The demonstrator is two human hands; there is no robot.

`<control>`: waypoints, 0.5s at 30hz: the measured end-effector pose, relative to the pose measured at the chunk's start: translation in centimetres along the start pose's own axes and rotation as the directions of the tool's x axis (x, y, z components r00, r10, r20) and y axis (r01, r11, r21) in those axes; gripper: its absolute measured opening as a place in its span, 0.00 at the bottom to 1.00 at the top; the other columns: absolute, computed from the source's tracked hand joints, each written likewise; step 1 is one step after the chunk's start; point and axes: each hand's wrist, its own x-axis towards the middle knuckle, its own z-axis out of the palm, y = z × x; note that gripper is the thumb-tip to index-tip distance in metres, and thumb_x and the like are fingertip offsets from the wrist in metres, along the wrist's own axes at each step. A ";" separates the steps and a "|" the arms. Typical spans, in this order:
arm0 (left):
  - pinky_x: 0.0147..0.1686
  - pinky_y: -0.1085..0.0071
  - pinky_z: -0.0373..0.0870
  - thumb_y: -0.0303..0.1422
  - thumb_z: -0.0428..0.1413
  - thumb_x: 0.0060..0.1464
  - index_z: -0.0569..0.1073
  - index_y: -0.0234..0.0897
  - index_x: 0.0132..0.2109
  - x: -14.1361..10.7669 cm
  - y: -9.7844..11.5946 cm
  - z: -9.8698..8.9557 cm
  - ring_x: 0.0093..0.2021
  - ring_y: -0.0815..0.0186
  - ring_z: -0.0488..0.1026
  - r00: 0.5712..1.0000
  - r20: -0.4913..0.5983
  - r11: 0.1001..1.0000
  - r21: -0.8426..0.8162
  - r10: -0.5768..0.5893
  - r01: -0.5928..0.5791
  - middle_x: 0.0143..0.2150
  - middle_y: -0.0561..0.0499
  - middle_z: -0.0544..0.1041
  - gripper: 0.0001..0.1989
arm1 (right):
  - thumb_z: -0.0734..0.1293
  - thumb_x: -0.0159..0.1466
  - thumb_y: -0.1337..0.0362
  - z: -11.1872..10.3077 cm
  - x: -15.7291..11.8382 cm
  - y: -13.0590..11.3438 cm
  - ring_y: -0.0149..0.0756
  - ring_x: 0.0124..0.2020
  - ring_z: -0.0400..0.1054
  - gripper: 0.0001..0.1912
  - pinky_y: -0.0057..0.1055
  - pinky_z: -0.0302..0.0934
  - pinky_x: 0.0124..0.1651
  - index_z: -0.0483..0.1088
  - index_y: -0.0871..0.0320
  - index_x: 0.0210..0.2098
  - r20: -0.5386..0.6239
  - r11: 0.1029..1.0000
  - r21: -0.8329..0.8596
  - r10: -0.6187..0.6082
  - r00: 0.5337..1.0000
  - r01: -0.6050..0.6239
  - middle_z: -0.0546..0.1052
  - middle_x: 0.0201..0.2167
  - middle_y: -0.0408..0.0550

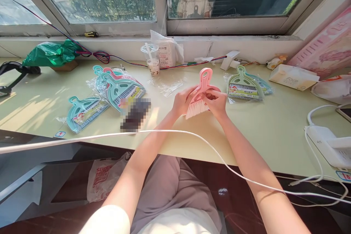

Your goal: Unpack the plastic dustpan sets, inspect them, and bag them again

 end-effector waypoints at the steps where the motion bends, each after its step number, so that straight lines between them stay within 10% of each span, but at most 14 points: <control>1: 0.51 0.66 0.67 0.48 0.48 0.62 0.76 0.45 0.54 0.0 0.1 0.1 0.49 0.59 0.74 1.000 -0.001 1.000 -0.002 -0.005 0.005 0.51 0.48 0.78 0.21 | 0.73 0.51 0.53 0.0 0.0 0.0 0.29 0.18 0.58 0.12 0.31 0.60 0.23 0.75 0.55 0.26 -0.001 1.000 0.007 0.007 1.000 -0.007 0.65 0.18 0.40; 9: 0.46 0.67 0.69 0.48 0.51 0.60 0.76 0.44 0.50 0.7 -1.1 -1.0 0.44 0.61 0.74 0.985 -0.146 0.994 -0.074 -0.092 0.081 0.42 0.50 0.79 0.19 | 0.73 0.49 0.50 -0.2 -0.3 -0.5 0.29 0.17 0.58 0.14 0.31 0.59 0.19 0.73 0.54 0.24 -0.035 0.994 0.103 0.032 0.999 -0.029 0.65 0.16 0.40; 12: 0.45 0.68 0.68 0.47 0.45 0.63 0.74 0.39 0.51 1.8 -2.9 -4.3 0.42 0.62 0.72 0.856 -0.508 0.993 0.016 -0.095 0.120 0.39 0.48 0.77 0.22 | 0.71 0.52 0.46 -1.3 -0.5 -2.0 0.29 0.16 0.60 0.17 0.31 0.59 0.19 0.72 0.53 0.24 -0.126 0.980 0.197 0.036 0.991 -0.011 0.65 0.16 0.40; 15: 0.43 0.69 0.66 0.47 0.45 0.63 0.75 0.39 0.47 2.6 -4.3 -6.9 0.40 0.63 0.71 0.813 -0.580 0.987 0.099 -0.047 0.128 0.37 0.49 0.75 0.20 | 0.71 0.53 0.46 -2.5 0.0 -3.0 0.30 0.16 0.61 0.17 0.32 0.59 0.21 0.73 0.53 0.23 -0.084 0.986 0.163 -0.008 0.996 0.022 0.66 0.16 0.41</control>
